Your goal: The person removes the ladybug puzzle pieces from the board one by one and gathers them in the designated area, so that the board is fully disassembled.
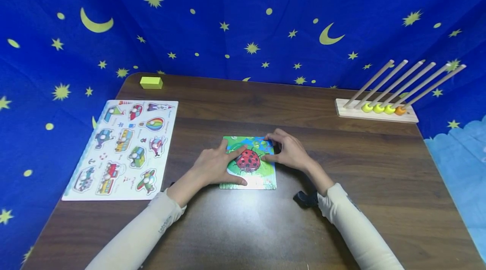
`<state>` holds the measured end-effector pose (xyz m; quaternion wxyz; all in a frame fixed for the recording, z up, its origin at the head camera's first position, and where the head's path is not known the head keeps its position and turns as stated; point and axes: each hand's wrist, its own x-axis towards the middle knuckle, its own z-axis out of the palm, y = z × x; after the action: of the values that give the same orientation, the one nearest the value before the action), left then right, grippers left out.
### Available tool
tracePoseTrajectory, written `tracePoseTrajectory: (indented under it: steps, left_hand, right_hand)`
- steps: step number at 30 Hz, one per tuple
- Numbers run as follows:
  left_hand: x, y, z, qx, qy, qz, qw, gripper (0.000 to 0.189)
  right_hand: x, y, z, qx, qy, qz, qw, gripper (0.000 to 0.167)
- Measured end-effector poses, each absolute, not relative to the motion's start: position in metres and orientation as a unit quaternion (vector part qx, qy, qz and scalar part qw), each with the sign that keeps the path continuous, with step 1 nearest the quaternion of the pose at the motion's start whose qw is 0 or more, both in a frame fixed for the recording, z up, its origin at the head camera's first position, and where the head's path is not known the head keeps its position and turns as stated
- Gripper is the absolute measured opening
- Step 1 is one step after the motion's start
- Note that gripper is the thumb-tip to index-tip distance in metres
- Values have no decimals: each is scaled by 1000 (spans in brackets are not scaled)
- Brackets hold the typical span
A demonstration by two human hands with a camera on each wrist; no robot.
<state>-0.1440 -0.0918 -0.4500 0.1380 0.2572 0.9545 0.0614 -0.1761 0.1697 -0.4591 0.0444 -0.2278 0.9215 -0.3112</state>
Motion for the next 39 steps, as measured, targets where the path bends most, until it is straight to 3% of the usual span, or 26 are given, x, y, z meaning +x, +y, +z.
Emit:
tracePoseTrajectory:
  steps: [13,28,39]
  left_hand:
    - [-143,-93,-449,257,956,62,129,108]
    - [-141,-94,-451,253,957,60,130,109]
    - [-141,-92,-452,253,956,74,131,109]
  right_hand:
    - [-176,192,-457,-219,910,-350,40,48]
    - [-175,312,-456,-185,930,-317,-13,40]
    - [-175,351,-458,-146,935,-322,-16,38]
